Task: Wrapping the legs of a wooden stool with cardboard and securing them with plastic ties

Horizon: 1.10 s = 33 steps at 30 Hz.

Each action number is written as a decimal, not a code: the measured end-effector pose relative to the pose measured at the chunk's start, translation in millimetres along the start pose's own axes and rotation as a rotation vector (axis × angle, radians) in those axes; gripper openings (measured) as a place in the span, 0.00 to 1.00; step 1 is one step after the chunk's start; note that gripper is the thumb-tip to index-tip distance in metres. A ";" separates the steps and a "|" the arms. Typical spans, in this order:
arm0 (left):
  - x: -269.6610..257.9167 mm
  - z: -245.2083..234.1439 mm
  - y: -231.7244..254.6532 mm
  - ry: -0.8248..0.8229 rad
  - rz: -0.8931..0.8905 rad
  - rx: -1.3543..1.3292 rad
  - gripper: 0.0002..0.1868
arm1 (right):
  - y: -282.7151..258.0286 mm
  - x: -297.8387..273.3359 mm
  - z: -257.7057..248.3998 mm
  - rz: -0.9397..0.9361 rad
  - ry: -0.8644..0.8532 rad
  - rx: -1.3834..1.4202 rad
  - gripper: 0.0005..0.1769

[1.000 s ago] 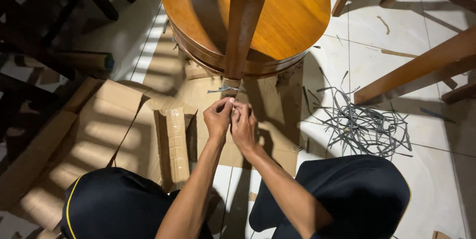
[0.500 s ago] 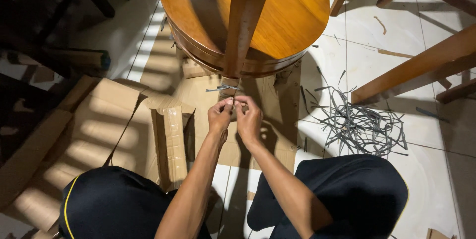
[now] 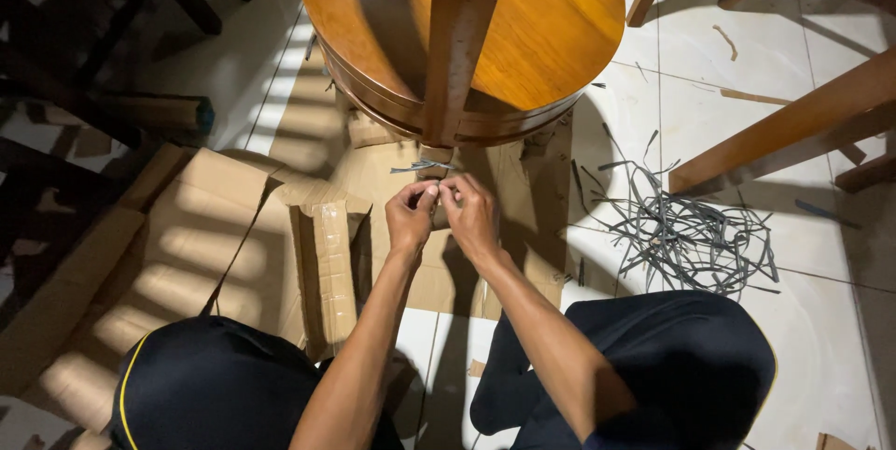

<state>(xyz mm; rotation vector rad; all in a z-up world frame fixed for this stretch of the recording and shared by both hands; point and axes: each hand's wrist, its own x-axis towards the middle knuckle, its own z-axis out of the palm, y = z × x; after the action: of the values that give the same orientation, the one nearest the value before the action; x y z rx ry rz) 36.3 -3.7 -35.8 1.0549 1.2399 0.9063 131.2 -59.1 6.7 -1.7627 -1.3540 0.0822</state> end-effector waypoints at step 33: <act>1.4 -36.3 18.3 0.103 0.377 0.337 0.10 | 11.6 -11.6 3.7 0.405 0.019 0.161 0.14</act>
<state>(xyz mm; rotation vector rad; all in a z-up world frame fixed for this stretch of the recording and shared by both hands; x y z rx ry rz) 0.8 7.4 -19.2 1.5641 1.3325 1.0691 133.3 -66.4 -8.3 -1.8681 -0.9313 0.3848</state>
